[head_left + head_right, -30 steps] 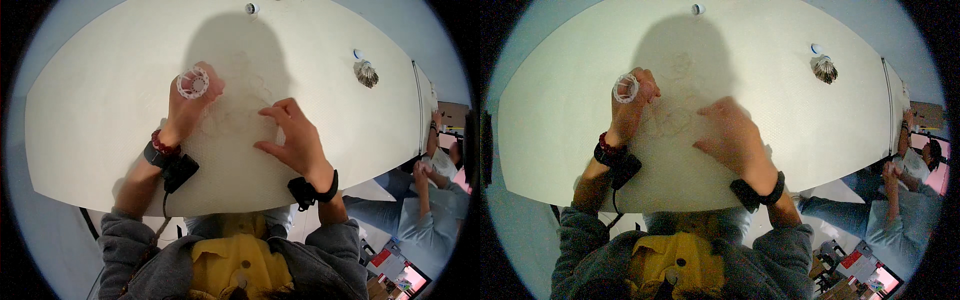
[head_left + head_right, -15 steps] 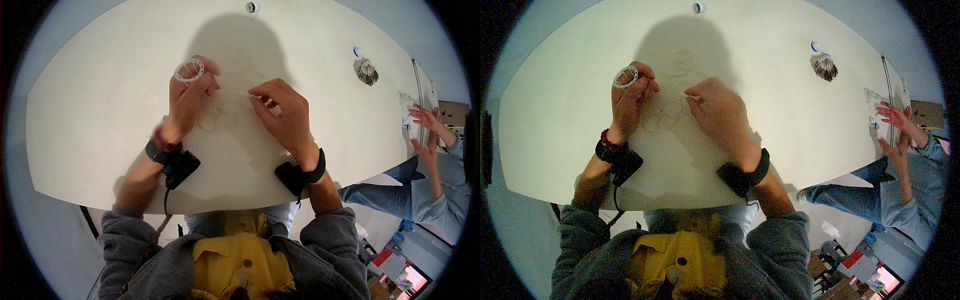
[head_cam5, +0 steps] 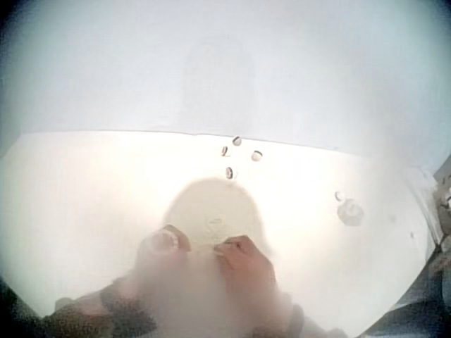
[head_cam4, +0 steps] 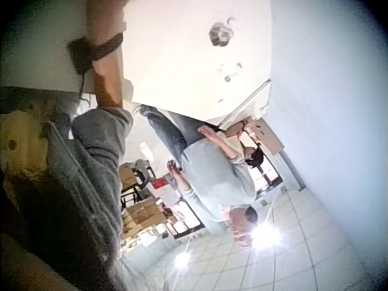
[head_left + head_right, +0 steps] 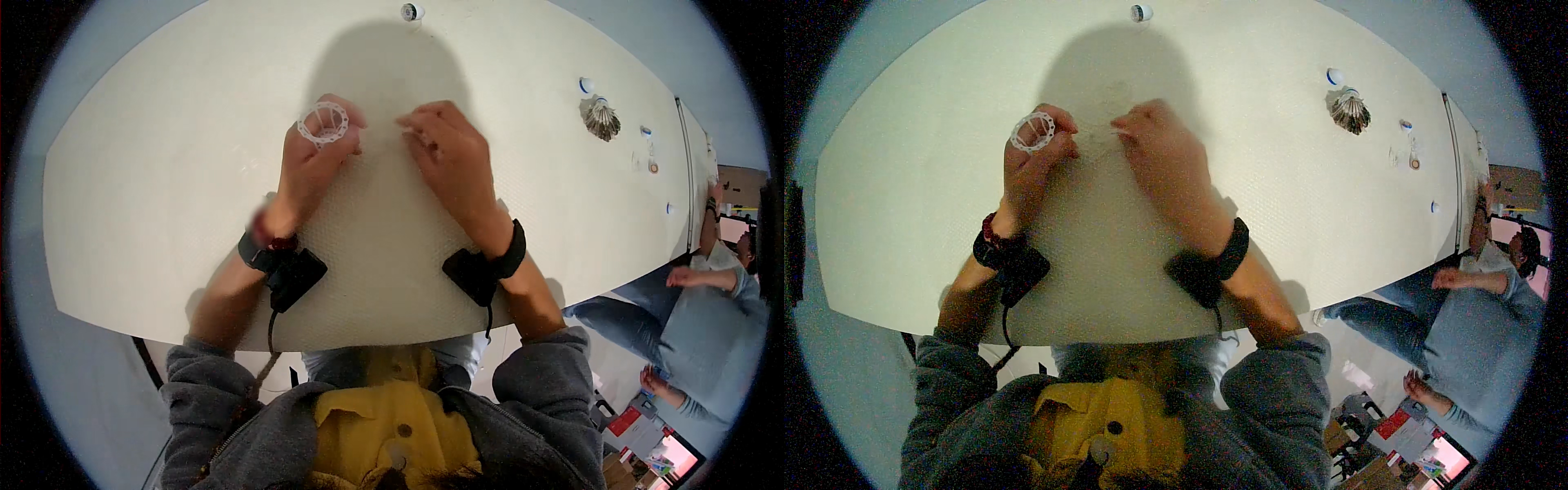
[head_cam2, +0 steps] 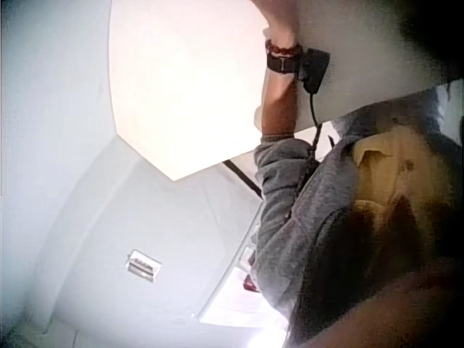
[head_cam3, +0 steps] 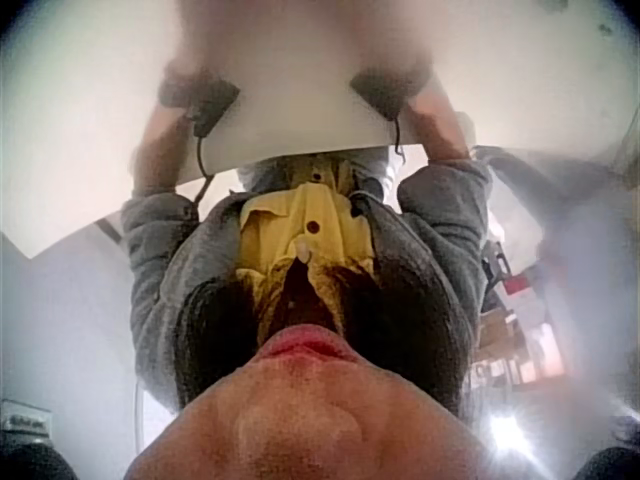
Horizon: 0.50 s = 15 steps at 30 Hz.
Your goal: The person assembles badminton shuttlecocks by placing feathers into a circular base and securing them with a cap and adhesive strip.
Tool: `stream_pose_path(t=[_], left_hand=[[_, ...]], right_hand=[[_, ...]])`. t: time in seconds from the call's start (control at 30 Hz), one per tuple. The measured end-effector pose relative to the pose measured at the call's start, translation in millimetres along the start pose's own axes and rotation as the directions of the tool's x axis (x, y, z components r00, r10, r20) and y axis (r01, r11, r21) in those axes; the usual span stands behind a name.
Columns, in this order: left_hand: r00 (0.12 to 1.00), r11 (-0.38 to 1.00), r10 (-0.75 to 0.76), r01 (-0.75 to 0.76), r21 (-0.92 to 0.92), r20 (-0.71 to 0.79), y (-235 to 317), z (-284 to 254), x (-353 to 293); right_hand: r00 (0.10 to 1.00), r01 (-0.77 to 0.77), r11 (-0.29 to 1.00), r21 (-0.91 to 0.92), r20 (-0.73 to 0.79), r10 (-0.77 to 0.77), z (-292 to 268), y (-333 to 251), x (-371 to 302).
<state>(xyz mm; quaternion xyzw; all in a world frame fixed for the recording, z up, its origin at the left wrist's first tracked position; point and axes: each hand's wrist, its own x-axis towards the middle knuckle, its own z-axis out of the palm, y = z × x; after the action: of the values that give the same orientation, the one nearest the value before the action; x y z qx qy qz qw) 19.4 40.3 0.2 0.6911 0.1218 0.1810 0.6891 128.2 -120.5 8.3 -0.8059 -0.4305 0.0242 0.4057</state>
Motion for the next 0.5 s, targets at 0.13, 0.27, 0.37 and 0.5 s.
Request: stream_pose_path(t=[0.13, 0.27, 0.37, 0.5], left_hand=[[1.000, 0.994, -0.004, 0.002, 0.111, 0.011, -0.5, 0.6, -1.6], [0.992, 0.978, 0.122, -0.127, 0.165, 0.041, 8.3, 7.0, -5.6], [0.971, 0.974, 0.137, -0.168, 0.152, 0.195, 12.6, 4.9, -10.2], [0.796, 0.957, -0.179, 0.276, -0.084, 0.578, 21.4, -5.2, -12.4]], right_hand=[[0.970, 0.118, 0.986, -0.118, -0.197, -0.140, -19.4, -1.7, 1.0], [0.983, 0.034, 0.995, -0.089, -0.176, -0.049, -50.4, 2.7, -15.4], [0.979, -0.049, 0.990, -0.130, -0.205, 0.022, -80.8, 10.9, -35.5], [0.960, -0.147, 0.963, -0.226, -0.266, 0.084, -132.3, 48.3, -66.9]])
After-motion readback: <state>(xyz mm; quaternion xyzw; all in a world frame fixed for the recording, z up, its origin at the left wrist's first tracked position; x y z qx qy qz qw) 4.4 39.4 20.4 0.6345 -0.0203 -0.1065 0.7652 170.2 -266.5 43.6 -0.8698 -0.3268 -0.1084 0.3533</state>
